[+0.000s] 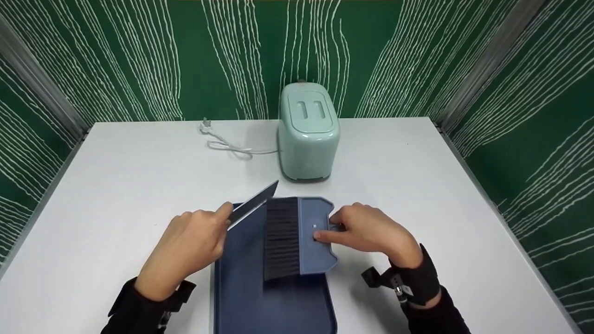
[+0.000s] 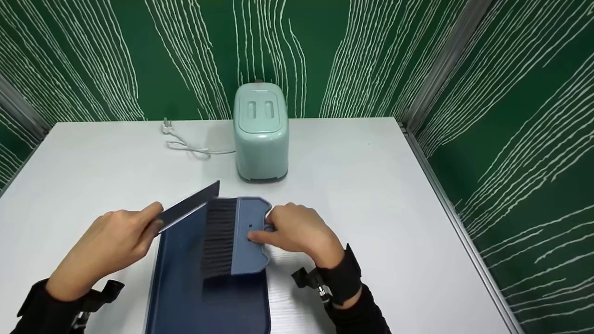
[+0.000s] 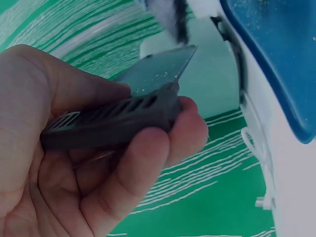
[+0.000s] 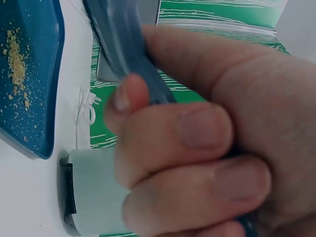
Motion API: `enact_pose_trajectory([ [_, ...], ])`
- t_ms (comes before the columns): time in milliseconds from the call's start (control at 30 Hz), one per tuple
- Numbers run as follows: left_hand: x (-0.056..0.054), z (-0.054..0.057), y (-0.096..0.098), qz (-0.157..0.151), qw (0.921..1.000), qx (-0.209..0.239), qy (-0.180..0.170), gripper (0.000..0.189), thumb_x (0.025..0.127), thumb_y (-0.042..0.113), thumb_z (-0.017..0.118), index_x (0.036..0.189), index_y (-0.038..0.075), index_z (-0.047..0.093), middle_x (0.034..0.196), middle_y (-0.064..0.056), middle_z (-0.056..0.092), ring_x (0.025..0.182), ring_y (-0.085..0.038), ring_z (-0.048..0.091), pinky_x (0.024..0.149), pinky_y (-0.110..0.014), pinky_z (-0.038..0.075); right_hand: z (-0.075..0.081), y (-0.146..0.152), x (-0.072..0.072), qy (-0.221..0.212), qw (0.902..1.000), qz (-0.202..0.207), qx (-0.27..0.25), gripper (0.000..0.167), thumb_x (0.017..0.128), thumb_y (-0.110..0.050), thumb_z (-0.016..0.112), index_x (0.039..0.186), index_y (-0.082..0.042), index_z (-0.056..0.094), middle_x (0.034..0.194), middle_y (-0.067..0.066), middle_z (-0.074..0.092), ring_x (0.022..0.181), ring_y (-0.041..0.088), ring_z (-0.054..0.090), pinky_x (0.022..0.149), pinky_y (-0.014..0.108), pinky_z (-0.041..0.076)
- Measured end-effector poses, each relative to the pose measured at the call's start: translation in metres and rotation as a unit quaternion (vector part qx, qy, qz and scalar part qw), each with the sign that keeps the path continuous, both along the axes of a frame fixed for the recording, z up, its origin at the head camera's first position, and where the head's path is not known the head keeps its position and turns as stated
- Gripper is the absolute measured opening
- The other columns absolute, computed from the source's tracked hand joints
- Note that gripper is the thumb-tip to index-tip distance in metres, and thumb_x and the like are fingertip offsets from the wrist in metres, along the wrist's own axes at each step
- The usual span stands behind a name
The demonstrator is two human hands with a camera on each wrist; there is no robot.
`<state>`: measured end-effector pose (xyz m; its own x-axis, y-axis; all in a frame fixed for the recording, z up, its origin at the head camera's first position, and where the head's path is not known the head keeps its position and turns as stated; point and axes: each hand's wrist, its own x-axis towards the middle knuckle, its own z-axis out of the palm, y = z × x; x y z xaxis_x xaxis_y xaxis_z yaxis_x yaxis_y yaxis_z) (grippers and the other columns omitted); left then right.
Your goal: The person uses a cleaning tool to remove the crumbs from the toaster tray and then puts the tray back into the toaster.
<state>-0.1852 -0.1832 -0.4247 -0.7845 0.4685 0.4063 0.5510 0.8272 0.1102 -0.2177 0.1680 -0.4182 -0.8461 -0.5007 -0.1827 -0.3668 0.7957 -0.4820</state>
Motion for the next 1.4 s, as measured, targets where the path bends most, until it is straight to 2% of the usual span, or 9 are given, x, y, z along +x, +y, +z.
enact_pose_trajectory([
  [167,-0.004,0.002,-0.003,-0.007,0.9986,0.035,-0.039,0.022,0.098,0.000,0.064,0.085,0.008,0.048,0.057,0.010,0.027,0.050,-0.008,0.027,0.047,-0.024,0.024,0.004,0.002,-0.002,0.075,0.9964,-0.040,-0.010,0.051,0.100,-0.054,0.071,0.066,-0.022,0.051,0.061,-0.012,0.039,0.056,0.007,0.042,0.055,0.026,0.031],
  [333,-0.007,0.001,-0.004,-0.017,0.9970,0.061,-0.045,0.024,0.098,-0.001,0.065,0.085,0.008,0.048,0.057,0.011,0.027,0.050,-0.005,0.027,0.049,-0.023,0.024,0.007,0.005,-0.004,0.142,0.9853,-0.091,-0.028,0.045,0.102,-0.050,0.071,0.073,-0.020,0.053,0.062,-0.009,0.038,0.057,0.009,0.041,0.057,0.029,0.031],
  [500,-0.008,0.001,-0.005,-0.025,0.9954,0.075,-0.053,0.023,0.098,-0.002,0.066,0.084,0.008,0.049,0.057,0.012,0.030,0.049,-0.003,0.031,0.049,-0.022,0.026,0.007,0.003,-0.006,0.206,0.9686,-0.128,-0.055,0.049,0.105,-0.046,0.069,0.073,-0.017,0.046,0.063,-0.008,0.031,0.056,0.011,0.035,0.057,0.029,0.025],
  [733,-0.008,0.001,-0.005,-0.029,0.9940,0.087,-0.059,0.023,0.098,-0.002,0.066,0.084,0.008,0.050,0.057,0.012,0.031,0.050,-0.003,0.031,0.049,-0.021,0.027,0.002,-0.002,-0.007,0.285,0.9403,-0.173,-0.069,0.044,0.105,-0.038,0.072,0.076,-0.014,0.048,0.065,-0.004,0.035,0.059,0.017,0.041,0.059,0.034,0.030],
  [867,-0.008,0.002,-0.005,-0.033,0.9935,0.089,-0.062,0.022,0.098,-0.002,0.066,0.085,0.007,0.050,0.057,0.011,0.032,0.050,-0.003,0.032,0.049,-0.021,0.028,-0.001,-0.004,-0.007,0.314,0.9305,-0.177,-0.066,0.042,0.103,-0.035,0.074,0.076,-0.014,0.050,0.066,-0.002,0.041,0.059,0.018,0.043,0.058,0.034,0.033],
  [1000,-0.008,0.002,-0.005,-0.037,0.9925,0.095,-0.068,0.021,0.098,-0.002,0.066,0.085,0.007,0.051,0.058,0.011,0.034,0.049,-0.002,0.033,0.049,-0.021,0.029,-0.004,-0.007,-0.007,0.335,0.9252,-0.167,-0.061,0.039,0.102,-0.034,0.076,0.076,-0.014,0.054,0.065,0.000,0.047,0.059,0.018,0.046,0.057,0.035,0.035],
  [1133,-0.008,0.002,-0.006,-0.040,0.9915,0.101,-0.072,0.021,0.098,-0.003,0.066,0.085,0.007,0.052,0.058,0.012,0.034,0.049,-0.001,0.033,0.049,-0.020,0.029,-0.006,-0.009,-0.008,0.351,0.9201,-0.164,-0.058,0.033,0.098,-0.033,0.080,0.079,-0.013,0.062,0.068,0.003,0.059,0.059,0.021,0.055,0.056,0.039,0.043],
  [1233,-0.008,0.003,-0.006,-0.042,0.9905,0.107,-0.075,0.021,0.097,-0.003,0.066,0.085,0.007,0.052,0.059,0.013,0.034,0.049,-0.001,0.033,0.048,-0.020,0.029,-0.009,-0.010,-0.008,0.364,0.9157,-0.161,-0.057,0.036,0.096,-0.034,0.082,0.075,-0.014,0.061,0.069,0.004,0.061,0.059,0.022,0.059,0.055,0.041,0.046],
  [1400,-0.007,0.006,-0.005,-0.044,0.9876,0.120,-0.092,0.022,0.097,-0.003,0.065,0.084,0.008,0.051,0.058,0.014,0.034,0.050,0.001,0.034,0.048,-0.019,0.028,-0.013,-0.012,-0.009,0.385,0.9092,-0.151,-0.049,0.044,0.095,-0.034,0.083,0.070,-0.014,0.053,0.067,0.002,0.058,0.054,0.020,0.053,0.051,0.040,0.043],
])
